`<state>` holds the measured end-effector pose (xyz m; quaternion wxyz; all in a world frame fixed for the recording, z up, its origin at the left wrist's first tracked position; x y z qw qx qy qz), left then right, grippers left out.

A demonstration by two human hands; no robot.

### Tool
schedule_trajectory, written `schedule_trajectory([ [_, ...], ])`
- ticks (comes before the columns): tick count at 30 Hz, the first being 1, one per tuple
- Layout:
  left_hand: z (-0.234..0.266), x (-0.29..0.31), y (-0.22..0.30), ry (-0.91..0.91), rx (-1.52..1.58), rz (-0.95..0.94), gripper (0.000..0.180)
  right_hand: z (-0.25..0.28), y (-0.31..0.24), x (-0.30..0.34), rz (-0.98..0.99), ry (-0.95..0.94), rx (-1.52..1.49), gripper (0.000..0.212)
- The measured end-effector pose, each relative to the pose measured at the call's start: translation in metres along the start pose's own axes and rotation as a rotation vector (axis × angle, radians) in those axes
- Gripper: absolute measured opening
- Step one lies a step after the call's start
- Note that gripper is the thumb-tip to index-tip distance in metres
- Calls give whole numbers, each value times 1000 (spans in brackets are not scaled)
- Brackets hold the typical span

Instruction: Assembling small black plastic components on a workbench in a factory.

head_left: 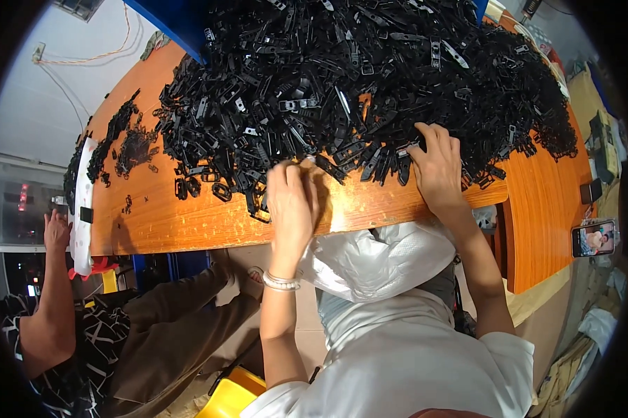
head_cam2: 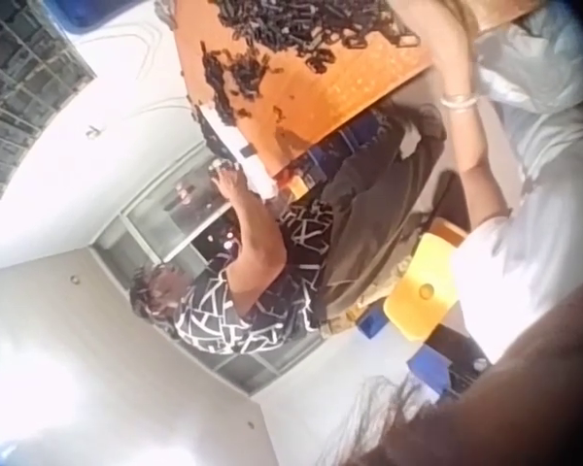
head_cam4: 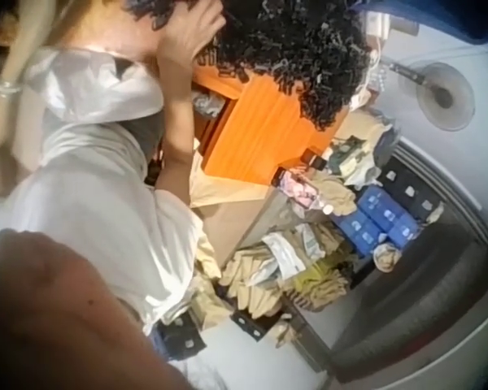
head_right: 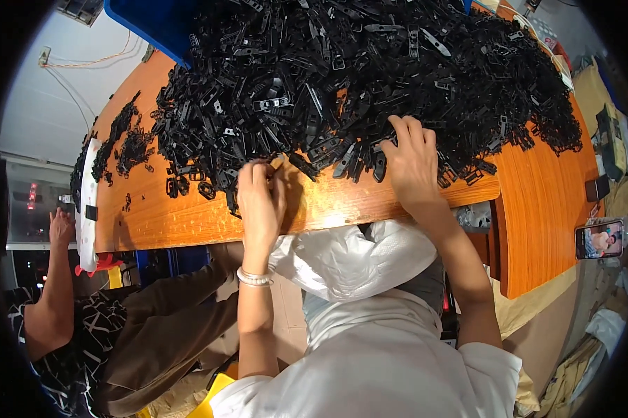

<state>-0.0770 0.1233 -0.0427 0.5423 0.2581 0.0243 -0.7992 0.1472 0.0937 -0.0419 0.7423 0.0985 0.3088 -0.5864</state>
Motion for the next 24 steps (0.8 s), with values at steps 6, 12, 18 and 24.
schedule_trajectory([
  [6, -3, 26, 29, -145, 666, 215, 30, 20, -16, 2, 2, 17, -311, 15],
  [12, -8, 30, 52, -253, 1006, 273, 33, 25, -46, 11, 126, -62, -661, 17],
  [18, -5, 31, 51, -353, 909, 235, 32, 25, -52, 10, 149, -75, -733, 21],
  [24, -21, 42, 53, -485, 1691, 470, 24, 18, -45, 19, 66, -102, -950, 21],
])
Point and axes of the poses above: each hand's wrist, its own x-axis away from the middle knuckle, its own z-axis out of the back of the hand, y = z × x, the point moved 3 cm from there along -x, towards the middle knuckle, and after that the axes turned 9 degrees about -x, right-handed, at the moved point
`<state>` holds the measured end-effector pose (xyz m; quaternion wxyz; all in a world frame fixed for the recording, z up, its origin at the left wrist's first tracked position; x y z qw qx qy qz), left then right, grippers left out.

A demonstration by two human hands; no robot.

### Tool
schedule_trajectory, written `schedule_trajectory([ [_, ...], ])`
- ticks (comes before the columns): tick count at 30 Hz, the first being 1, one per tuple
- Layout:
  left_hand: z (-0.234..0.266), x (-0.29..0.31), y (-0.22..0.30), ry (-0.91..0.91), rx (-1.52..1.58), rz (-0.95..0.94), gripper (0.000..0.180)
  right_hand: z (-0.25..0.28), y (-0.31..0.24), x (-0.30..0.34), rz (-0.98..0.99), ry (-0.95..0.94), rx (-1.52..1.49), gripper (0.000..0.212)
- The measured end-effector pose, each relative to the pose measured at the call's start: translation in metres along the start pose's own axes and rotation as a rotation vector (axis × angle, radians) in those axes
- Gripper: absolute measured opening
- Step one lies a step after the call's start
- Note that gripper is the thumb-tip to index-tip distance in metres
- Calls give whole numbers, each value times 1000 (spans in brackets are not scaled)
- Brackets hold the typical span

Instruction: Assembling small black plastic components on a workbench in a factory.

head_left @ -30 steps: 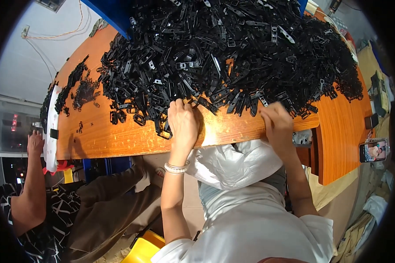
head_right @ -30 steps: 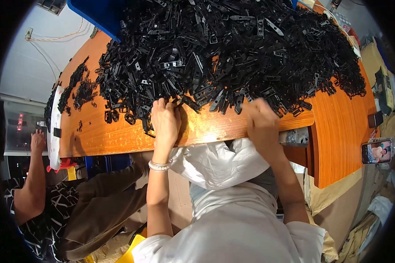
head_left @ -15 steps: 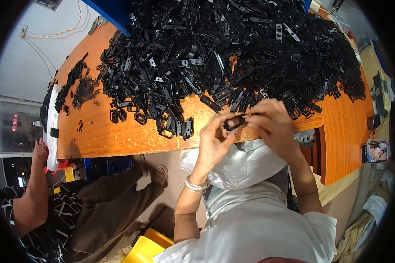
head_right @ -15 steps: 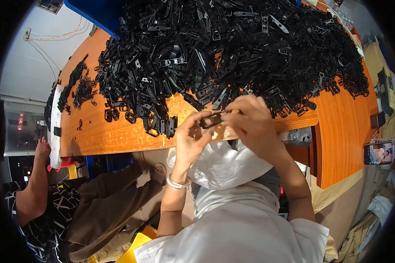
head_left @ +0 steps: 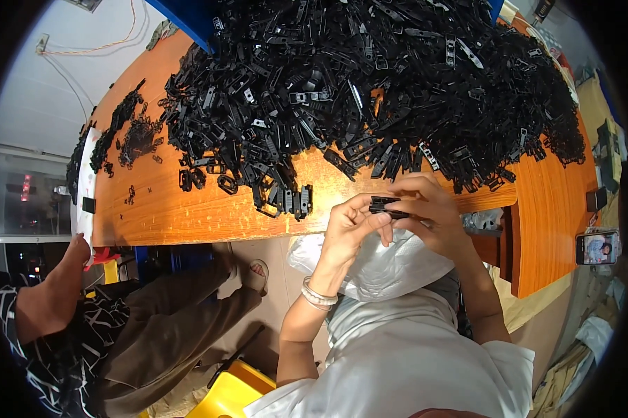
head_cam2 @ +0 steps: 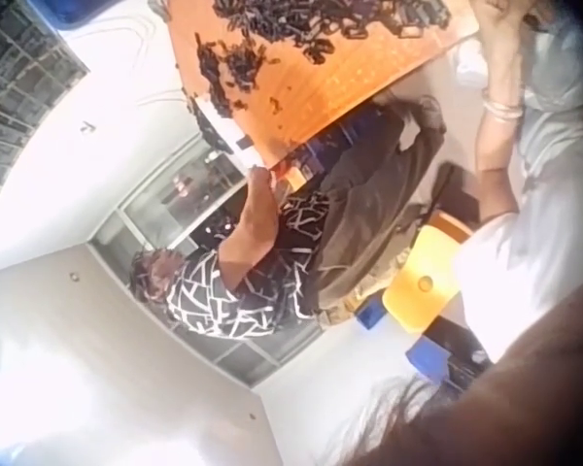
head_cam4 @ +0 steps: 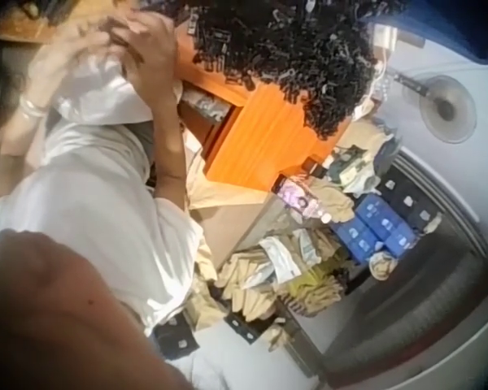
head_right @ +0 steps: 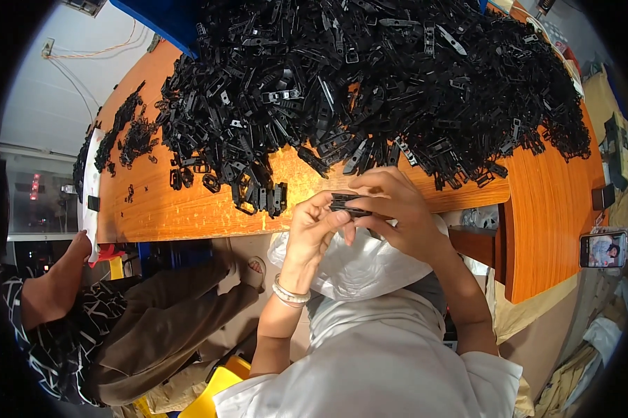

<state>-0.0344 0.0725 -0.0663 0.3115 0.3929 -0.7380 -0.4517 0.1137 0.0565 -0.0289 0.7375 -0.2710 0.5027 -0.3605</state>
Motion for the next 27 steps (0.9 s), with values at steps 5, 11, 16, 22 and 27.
schedule_trajectory([
  [5, -9, -2, 1, -49, 153, 93, 17, -1, 4, 18, 14, 138, -47, 18],
  [11, 30, -21, 34, 464, -1497, -506, 16, 5, 2, 33, -104, 399, -61, 9],
  [16, 53, -43, 27, 416, -1779, -436, 14, -8, 14, 32, -434, 590, -499, 6],
  [22, 50, -41, 30, 368, -1689, -481, 11, -9, 20, 41, -518, 481, -485, 8],
  [27, 48, -49, 27, 424, -1433, -155, 17, -15, 20, 43, -531, 500, -511, 11],
])
Point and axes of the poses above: each hand's wrist, its own x-axis away from the middle knuckle, its own z-axis out of the back of the hand, y = z × x, the point moved 3 cm from there along -x, towards the middle knuckle, and after that the axes turned 9 degrees about -x, right-handed, at the moved point
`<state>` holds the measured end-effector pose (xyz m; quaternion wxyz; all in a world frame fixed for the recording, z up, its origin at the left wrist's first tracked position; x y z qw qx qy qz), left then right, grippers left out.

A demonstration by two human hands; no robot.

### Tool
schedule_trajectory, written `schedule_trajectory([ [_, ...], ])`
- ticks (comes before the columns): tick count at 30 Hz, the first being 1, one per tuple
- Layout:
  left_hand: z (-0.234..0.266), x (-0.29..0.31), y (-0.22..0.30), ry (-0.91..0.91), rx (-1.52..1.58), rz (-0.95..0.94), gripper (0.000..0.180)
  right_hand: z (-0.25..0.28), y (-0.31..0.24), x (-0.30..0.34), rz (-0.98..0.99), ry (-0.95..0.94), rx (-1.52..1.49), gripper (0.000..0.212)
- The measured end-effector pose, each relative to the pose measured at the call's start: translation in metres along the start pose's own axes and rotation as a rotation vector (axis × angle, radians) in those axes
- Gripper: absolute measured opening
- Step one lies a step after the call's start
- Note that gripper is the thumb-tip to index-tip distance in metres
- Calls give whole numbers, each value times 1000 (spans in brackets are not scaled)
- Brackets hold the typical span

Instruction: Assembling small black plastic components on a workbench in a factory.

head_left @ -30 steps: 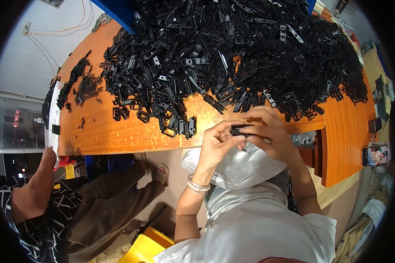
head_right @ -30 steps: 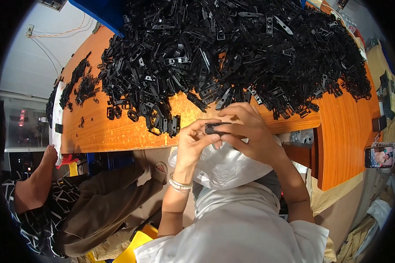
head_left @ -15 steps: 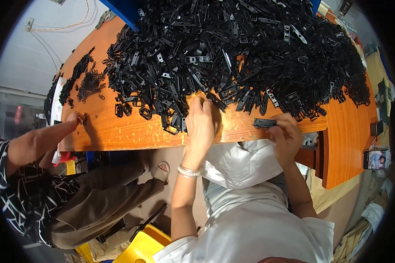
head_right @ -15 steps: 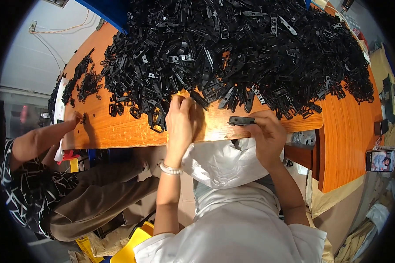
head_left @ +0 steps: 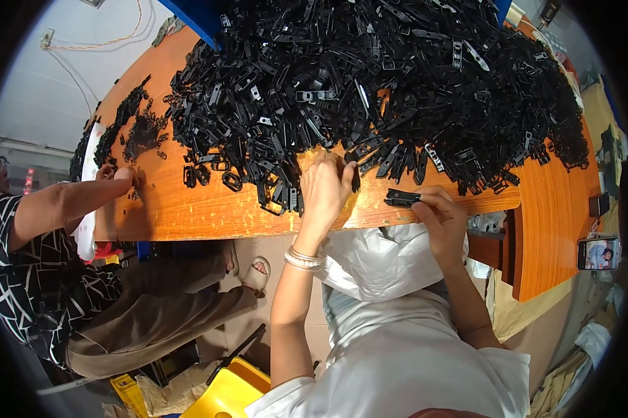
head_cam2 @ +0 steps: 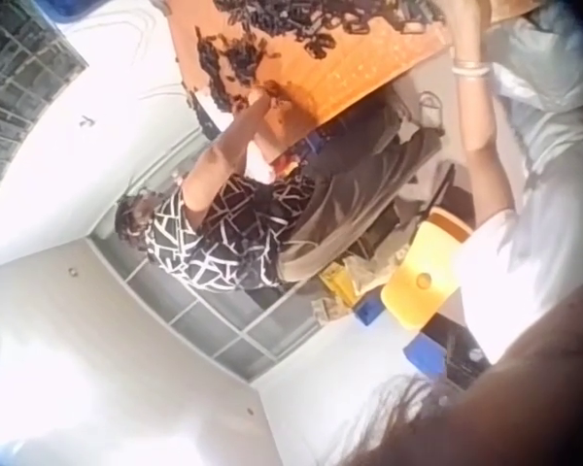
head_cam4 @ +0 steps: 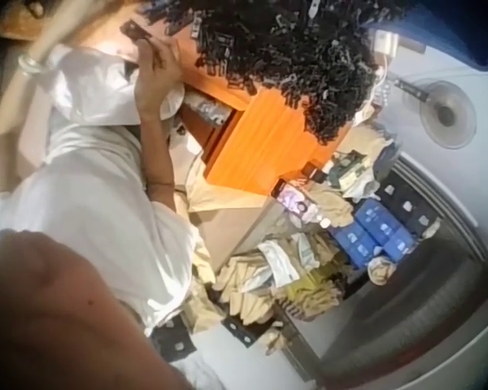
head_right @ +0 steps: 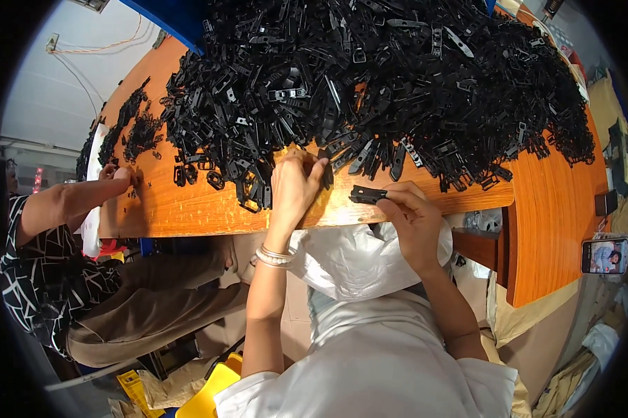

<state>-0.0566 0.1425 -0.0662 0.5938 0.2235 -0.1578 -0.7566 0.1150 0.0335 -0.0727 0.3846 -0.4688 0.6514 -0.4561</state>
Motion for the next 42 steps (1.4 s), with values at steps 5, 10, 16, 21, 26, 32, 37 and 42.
schedule_trajectory([
  [5, 4, 4, 0, -34, 227, 142, 8, -4, -8, -3, 99, 36, 52, 11],
  [10, -4, 47, 9, -17, 952, 166, 9, -2, -5, -6, -175, 82, -253, 11],
  [16, -15, 67, 21, -101, 1089, 139, 12, -5, -4, -10, -299, 96, -180, 15],
  [21, -13, 67, 20, -153, 1118, 169, 14, -4, -9, -11, -335, 61, -158, 17],
  [26, -12, 68, 22, -165, 1081, 128, 12, 0, -4, -10, -394, 32, -167, 18],
  [32, -8, 69, 23, -345, 1066, 152, 15, -7, -5, -6, -286, 110, -53, 12],
  [37, -8, 65, 27, -413, 1138, 279, 14, -16, -3, 0, -16, -116, 172, 6],
  [42, -9, 68, 26, -325, 1093, 119, 13, -18, 5, 2, -150, -45, -11, 10],
])
Point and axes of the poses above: each hand's wrist, its own x-axis away from the middle knuckle, its own z-axis out of the back of the hand, y = z × x, the point moved 3 cm from there along -x, towards the middle knuckle, and after that the axes turned 9 degrees about -x, right-handed, at the moved point
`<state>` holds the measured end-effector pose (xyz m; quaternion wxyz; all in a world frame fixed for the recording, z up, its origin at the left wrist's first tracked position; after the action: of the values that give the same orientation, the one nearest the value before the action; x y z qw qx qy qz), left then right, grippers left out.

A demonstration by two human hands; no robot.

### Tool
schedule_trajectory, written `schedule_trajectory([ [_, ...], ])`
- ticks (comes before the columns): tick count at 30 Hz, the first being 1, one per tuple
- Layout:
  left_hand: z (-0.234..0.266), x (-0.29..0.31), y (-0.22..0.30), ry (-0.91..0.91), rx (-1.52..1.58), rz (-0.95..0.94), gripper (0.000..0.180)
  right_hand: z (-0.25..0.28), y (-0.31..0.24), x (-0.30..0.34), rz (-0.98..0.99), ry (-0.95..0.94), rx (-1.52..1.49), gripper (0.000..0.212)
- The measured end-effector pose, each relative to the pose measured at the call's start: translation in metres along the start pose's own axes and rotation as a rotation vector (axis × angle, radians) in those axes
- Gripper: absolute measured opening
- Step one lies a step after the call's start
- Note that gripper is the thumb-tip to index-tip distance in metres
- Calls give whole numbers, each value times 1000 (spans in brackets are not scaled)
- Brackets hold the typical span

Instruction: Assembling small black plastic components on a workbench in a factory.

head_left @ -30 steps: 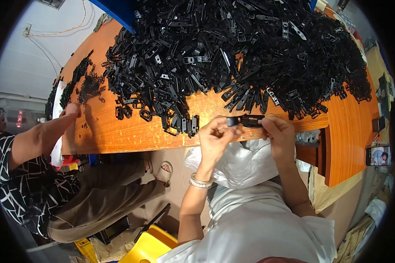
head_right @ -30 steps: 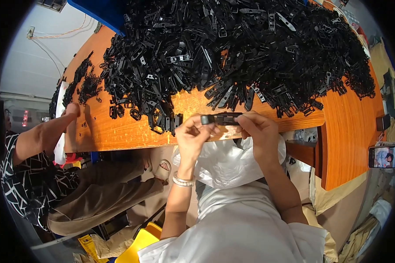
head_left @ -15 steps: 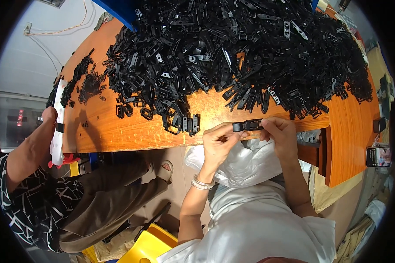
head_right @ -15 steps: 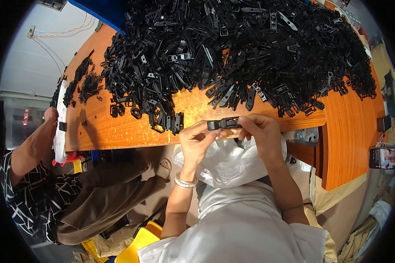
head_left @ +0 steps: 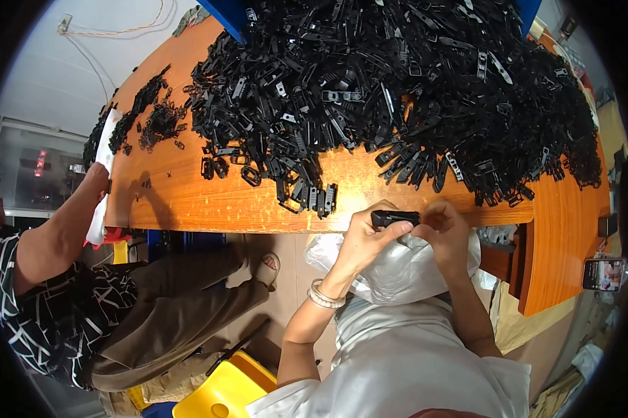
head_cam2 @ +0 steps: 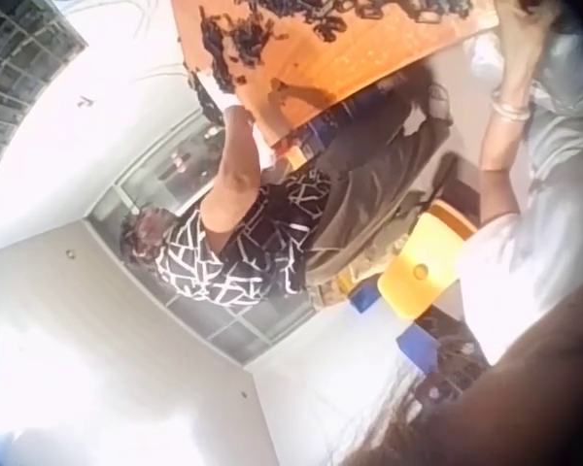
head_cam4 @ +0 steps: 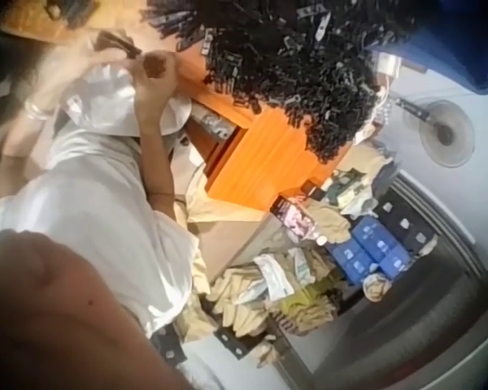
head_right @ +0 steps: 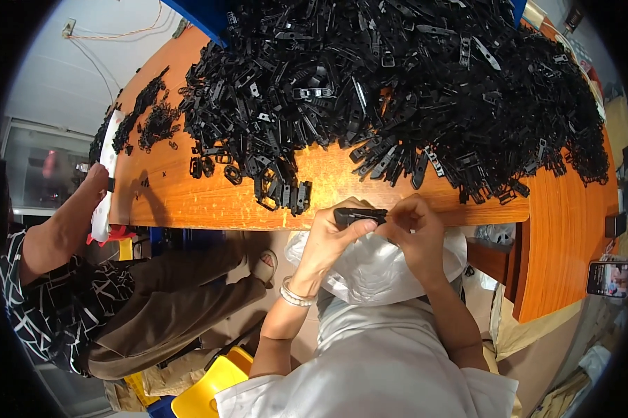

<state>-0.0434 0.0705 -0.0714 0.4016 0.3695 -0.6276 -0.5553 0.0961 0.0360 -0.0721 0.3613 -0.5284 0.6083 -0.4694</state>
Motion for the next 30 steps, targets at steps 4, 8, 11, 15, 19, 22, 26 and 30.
schedule_trajectory([
  [4, -4, 4, 6, 62, 42, 124, 11, -1, 3, -7, -48, -56, -43, 16],
  [8, -2, 4, 3, 31, 75, 61, 12, -4, 1, -10, -70, -142, -41, 18],
  [11, 5, 1, 2, -11, -16, 33, 11, -6, 6, -10, 4, -154, -39, 15],
  [15, 31, -19, 26, 62, -624, -425, 11, -4, 20, -16, -147, 1, -155, 11],
  [19, 78, -45, 38, 561, -1626, -414, 17, -6, 21, -19, -170, 34, -162, 8],
  [22, 91, -58, 33, 501, -1861, -477, 11, -8, 21, -21, -202, -1, -137, 8],
  [26, 97, -57, 47, 445, -1850, -597, 10, -6, 20, -24, -218, 14, -133, 9],
  [30, 84, -28, 43, 508, -1521, -494, 18, -3, 27, -25, -160, -11, -129, 10],
])
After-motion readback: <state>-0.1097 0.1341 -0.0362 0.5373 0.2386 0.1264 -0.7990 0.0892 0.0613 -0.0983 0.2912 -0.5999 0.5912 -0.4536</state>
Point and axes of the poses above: each hand's wrist, its own x-axis away from the middle knuckle, its own z-axis out of the back of the hand, y = z × x, the point moved 3 cm from there along -x, towards the middle knuckle, and after that the axes turned 9 degrees about -x, right-handed, at the moved point
